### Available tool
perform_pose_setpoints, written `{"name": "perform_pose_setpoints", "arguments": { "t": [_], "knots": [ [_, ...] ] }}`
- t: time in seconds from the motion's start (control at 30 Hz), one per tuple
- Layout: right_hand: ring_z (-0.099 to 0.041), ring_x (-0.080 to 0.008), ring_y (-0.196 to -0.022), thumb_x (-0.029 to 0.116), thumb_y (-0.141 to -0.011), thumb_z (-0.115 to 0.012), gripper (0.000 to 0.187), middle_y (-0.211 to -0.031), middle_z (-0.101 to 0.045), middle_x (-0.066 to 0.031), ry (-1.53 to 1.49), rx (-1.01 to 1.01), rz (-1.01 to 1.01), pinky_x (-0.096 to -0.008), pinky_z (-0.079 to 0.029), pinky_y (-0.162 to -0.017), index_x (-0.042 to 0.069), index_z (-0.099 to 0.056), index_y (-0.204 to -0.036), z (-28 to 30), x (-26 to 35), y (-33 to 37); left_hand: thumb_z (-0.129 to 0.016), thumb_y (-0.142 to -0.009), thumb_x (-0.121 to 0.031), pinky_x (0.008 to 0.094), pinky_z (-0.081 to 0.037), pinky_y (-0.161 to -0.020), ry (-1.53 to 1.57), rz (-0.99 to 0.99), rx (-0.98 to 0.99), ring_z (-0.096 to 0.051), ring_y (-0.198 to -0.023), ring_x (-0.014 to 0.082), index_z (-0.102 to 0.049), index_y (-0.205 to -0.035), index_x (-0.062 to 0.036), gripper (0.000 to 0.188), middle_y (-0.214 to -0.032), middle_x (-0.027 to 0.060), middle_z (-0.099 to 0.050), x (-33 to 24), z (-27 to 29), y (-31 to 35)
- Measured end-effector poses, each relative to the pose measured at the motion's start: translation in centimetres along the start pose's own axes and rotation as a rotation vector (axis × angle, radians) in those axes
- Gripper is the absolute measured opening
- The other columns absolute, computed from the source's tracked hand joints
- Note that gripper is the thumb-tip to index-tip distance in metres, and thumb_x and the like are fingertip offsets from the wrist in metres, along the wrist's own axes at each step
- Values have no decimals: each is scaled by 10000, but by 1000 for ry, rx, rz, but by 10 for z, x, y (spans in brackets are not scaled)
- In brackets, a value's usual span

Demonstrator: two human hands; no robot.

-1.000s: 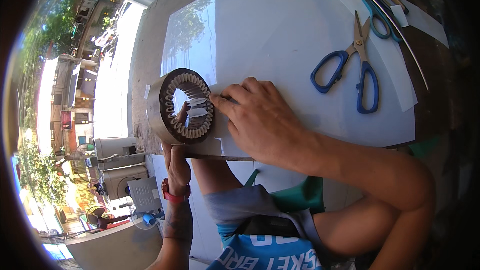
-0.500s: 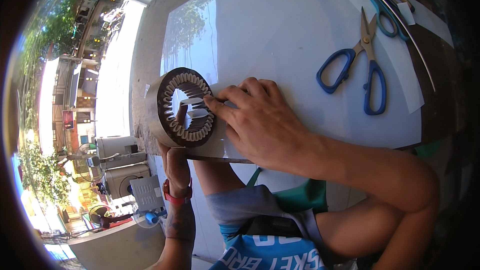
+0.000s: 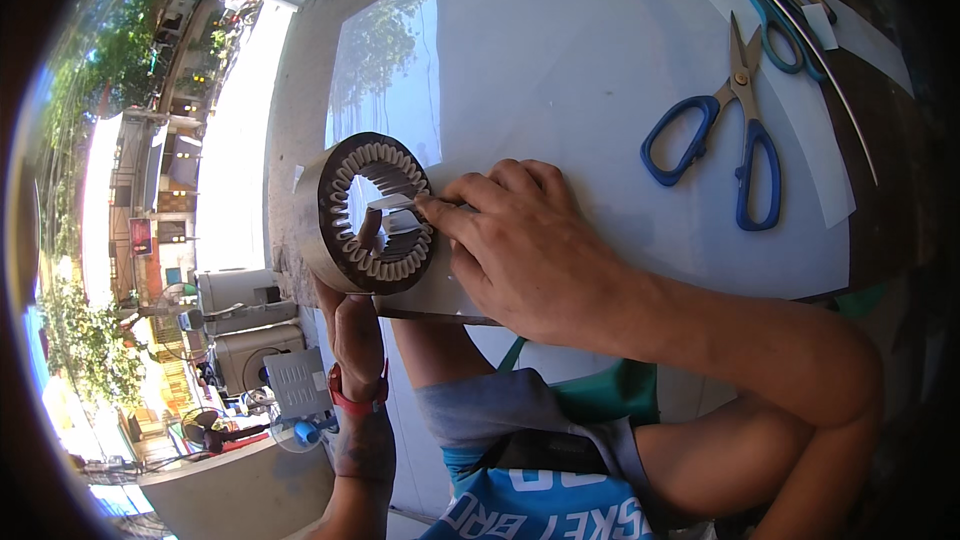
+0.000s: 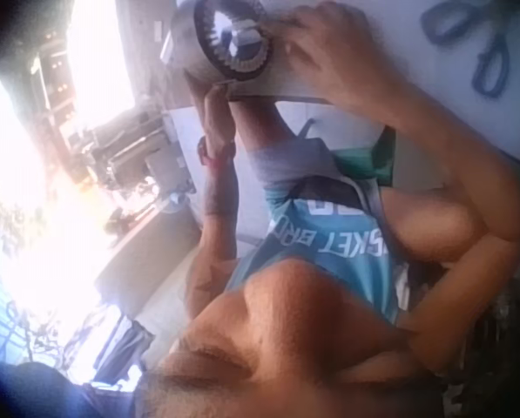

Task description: The person cuts small rectangular pieces of white material using scissors and inserts them into the slots of a cylindrical metal rotor. The person repeats this process, cutting and inserting multiple pieces into the rotor's slots.

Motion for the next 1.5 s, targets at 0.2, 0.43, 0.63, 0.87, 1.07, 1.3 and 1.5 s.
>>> {"name": "perform_pose_setpoints", "arguments": {
  "t": [0.2, 0.43, 0.63, 0.87, 1.07, 1.3, 1.5],
  "knots": [
    [-527, -308, -1207, 122, -984, -603, 460, -1284, -613, -152, 6, -5, 0, -479, -344, -1112, 7, -629, -1429, -2, 0, 0, -450, -886, -157, 469, -328, -1223, -29, -6, -37, -407, -1473, 359, -168, -1630, 68, 826, -1577, 274, -389, 2, 3, 3],
    [-543, -315, -1187, 125, -971, -623, 468, -1276, -614, -168, 27, -2, -1, -483, -363, -1100, -15, -627, -1417, -1, -2, 0, -427, -922, -150, 473, -324, -1228, -73, -6, -26, -412, -1485, 361, -158, -1645, 52, 797, -1595, 298, -390, -1, 3, -2],
    [-551, -328, -1192, 136, -964, -647, 445, -1250, -632, -161, -5, 4, 29, -492, -385, -1103, -4, -655, -1386, 2, -1, 5, -451, -997, -187, 464, -363, -1186, 0, 136, -64, -460, -1433, 333, -162, -1650, 32, 747, -1545, 269, -447, -8, -3, 16],
    [-538, -317, -1225, 188, -965, -676, 425, -1268, -642, -125, 110, 23, 80, -517, -354, -1176, 47, -687, -1366, -2, 5, 10, -467, -1024, -182, 443, -357, -1182, 9, 124, -48, -497, -1392, 305, -165, -1655, 26, 730, -1547, 231, -464, -5, -5, 26],
    [-541, -303, -1233, 219, -962, -683, 418, -1260, -649, -120, 127, 8, 90, -505, -348, -1181, 48, -699, -1343, -2, 4, 11, -467, -1027, -164, 440, -354, -1181, 22, 128, -70, -494, -1395, 301, -158, -1661, 21, 729, -1544, 227, -465, -3, -7, 28],
    [-536, -307, -1223, 225, -951, -695, 426, -1264, -633, -108, 192, -27, 114, -515, -390, -1150, 60, -692, -1343, -2, 5, 12, -470, -1031, -168, 448, -347, -1187, 10, 141, -77, -496, -1402, 308, -169, -1656, 30, 721, -1572, 240, -444, 0, -3, 30],
    [-573, -287, -1202, 188, -929, -715, 342, -1232, -667, -109, 196, -74, 111, -443, -460, -1070, 49, -720, -1241, 6, -17, 7, -521, -1065, -267, 435, -410, -1146, -259, -72, -325, -553, -1357, 296, -408, -1562, 27, 589, -1469, 216, -585, 13, 45, 7]
  ]
}}
Point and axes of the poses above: each hand's wrist, its own y-axis away from the middle knuckle, its own z-axis out of the back of the hand, x = y × z, the point moved 5 cm from there along -y, towards the middle knuckle
